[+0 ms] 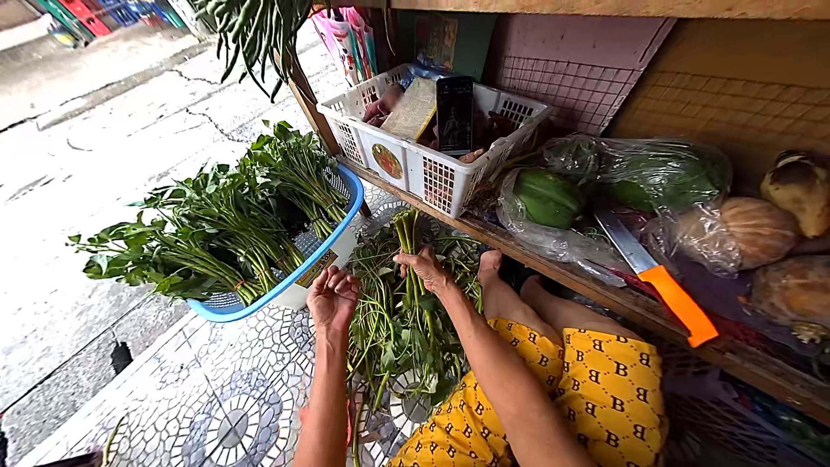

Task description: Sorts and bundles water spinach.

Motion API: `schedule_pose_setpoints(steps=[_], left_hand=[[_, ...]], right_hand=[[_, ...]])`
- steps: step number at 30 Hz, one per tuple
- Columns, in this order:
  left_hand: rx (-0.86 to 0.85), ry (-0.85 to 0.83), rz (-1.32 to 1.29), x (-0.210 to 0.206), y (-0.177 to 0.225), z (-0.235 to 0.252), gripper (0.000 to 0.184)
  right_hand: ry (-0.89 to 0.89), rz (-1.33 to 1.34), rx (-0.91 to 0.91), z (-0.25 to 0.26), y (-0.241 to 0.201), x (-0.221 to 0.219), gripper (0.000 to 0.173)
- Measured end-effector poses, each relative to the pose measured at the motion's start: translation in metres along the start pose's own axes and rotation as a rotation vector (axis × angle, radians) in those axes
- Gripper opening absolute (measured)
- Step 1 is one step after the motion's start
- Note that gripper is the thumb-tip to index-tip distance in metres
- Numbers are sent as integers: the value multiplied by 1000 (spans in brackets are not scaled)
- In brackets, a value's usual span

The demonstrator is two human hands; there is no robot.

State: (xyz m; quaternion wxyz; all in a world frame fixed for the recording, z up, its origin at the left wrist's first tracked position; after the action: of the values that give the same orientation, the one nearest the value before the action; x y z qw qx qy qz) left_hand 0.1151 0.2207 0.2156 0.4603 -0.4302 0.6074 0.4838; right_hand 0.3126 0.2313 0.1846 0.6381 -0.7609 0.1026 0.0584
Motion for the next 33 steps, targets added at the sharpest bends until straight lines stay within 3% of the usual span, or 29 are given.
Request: schedule_pose_setpoints(steps=[1, 2, 5, 7, 10, 11, 14, 17, 22, 25, 27, 29, 31, 33], left_hand=[[-20, 43, -59, 4, -4, 2, 34], [-40, 69, -13, 7, -9, 5, 36], [-64, 70, 395, 6, -26, 17, 37], [-43, -55, 612, 1, -31, 25, 35], [22, -244, 859, -14, -38, 32, 107], [23, -271, 936, -19, -38, 34, 121], [28, -339, 1205, -29, -31, 42, 135], [89, -421, 1568, -39, -25, 48, 121], [186, -539, 2130, -57, -20, 61, 97], [97, -686, 2298, -70, -29, 46, 54], [41, -859, 2265, -69, -45, 23, 34], [-26, -983, 2127, -52, -50, 4, 32], [-90, -888, 1981, -31, -41, -2, 46], [-116, -623, 1673, -7, -25, 1, 48]], right_hand=[[1, -8, 5, 0, 1, -3, 6], [3, -17, 20, 1, 2, -7, 7], [5, -141, 84, -4, 2, -16, 16], [18, -297, 115, -6, 2, -16, 28], [50, -496, 120, -5, 2, -14, 37], [67, -542, 120, -5, 3, -15, 37], [46, -716, 72, -6, 8, -18, 49], [-28, -960, 51, -10, 12, -28, 55], [-47, -1220, 160, -24, 9, -44, 45], [-74, -1329, 190, -24, 21, -52, 36], [-67, -1319, 166, -25, 19, -51, 36], [-30, -1205, 134, -27, 4, -44, 37], [-21, -1167, -15, -15, -10, -29, 41], [33, -998, -158, -2, -8, -14, 48]])
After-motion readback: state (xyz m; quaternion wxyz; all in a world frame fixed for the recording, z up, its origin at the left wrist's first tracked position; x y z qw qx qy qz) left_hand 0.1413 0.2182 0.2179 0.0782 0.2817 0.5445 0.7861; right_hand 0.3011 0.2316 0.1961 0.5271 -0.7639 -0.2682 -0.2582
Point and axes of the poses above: each hand's wrist, its own z-axis towards the middle knuckle, its own x-axis out of the back of the hand, y = z × x, the point moved 5 cm from there along z, towards the middle knuckle, and after that the axes turned 7 degrees about -z, right-handed, at the moved point
